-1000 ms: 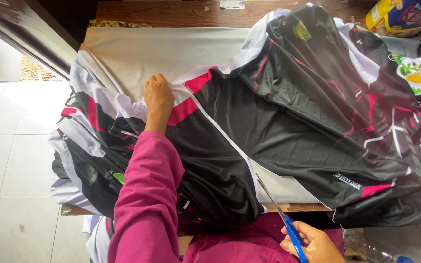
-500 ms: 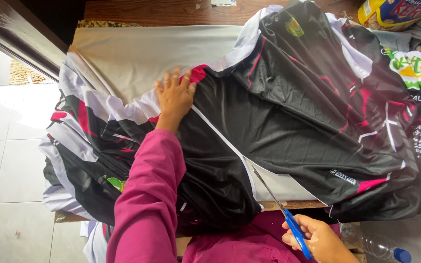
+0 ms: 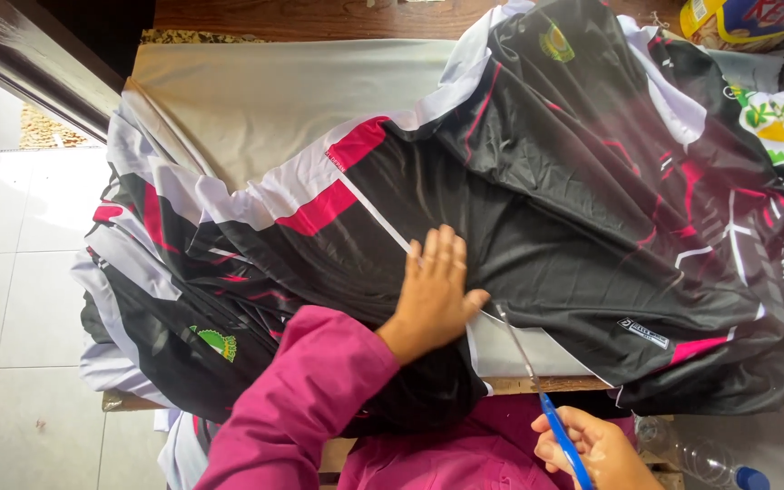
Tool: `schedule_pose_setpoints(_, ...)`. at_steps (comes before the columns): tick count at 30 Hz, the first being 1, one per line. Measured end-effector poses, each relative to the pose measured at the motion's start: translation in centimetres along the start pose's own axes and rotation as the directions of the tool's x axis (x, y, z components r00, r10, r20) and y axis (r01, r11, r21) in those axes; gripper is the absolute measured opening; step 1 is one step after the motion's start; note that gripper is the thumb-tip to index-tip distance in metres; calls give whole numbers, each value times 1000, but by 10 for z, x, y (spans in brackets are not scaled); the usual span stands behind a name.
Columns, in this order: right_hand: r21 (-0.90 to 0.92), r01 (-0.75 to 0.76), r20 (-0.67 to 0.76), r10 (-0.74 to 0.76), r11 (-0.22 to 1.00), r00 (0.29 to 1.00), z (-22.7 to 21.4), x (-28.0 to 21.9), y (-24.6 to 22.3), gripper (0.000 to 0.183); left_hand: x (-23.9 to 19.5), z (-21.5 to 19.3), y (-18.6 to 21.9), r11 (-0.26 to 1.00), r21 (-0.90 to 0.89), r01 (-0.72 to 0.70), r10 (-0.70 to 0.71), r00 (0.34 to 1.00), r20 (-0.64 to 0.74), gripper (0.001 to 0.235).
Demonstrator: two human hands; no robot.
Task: Cutting out patterns and strips from printed fabric using scissors on a low work table.
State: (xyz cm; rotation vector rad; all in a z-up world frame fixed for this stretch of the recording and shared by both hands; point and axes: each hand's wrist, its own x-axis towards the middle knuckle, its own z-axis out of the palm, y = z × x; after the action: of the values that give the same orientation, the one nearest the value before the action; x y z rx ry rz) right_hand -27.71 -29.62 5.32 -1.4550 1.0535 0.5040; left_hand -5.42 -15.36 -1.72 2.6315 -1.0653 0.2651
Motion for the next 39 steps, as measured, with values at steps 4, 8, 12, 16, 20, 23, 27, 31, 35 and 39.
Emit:
schedule_pose_setpoints(4,-9,-39,-57,39,999,998,-8,-12,-13,19,-2,-16,21,981,-79,-176,178,984,11,80)
schedule_pose_setpoints(8,-65,-40,155,50,997,987,-29,-4,-7,20,14,-25,-18,994,-107,17,-18,1000,-9,66)
schedule_pose_setpoints(12,-177,-51,293,102,983,951,-26,-8,-37,18,-8,-11,-82,908,187,375,-363,927,-98,70)
schedule_pose_setpoints(16,-216,-151,304,213,965,929,-18,5,-56,20,-16,-30,-82,904,131,407,-402,913,-66,64)
schedule_pose_setpoints(20,-319,-178,317,282,931,906,-6,9,-85,23,-15,-32,-80,895,157,418,-417,908,-39,63)
schedule_pose_setpoints(23,-331,-201,301,305,922,903,0,16,-100,24,-13,-36,-80,893,155,422,-426,905,-7,62)
schedule_pose_setpoints(27,-362,-166,317,288,917,904,2,30,-104,25,-12,-40,-80,888,170,427,-435,900,13,62)
schedule_pose_setpoints(31,-381,-174,283,293,908,913,3,39,-102,27,-10,-42,-80,885,157,438,-448,893,32,62)
schedule_pose_setpoints(35,-413,-168,253,290,895,923,1,43,-99,27,-11,-42,-79,889,144,435,-443,896,27,62)
schedule_pose_setpoints(39,-400,-162,238,273,902,932,-1,47,-96,29,-10,-43,-79,887,149,437,-444,896,19,62)
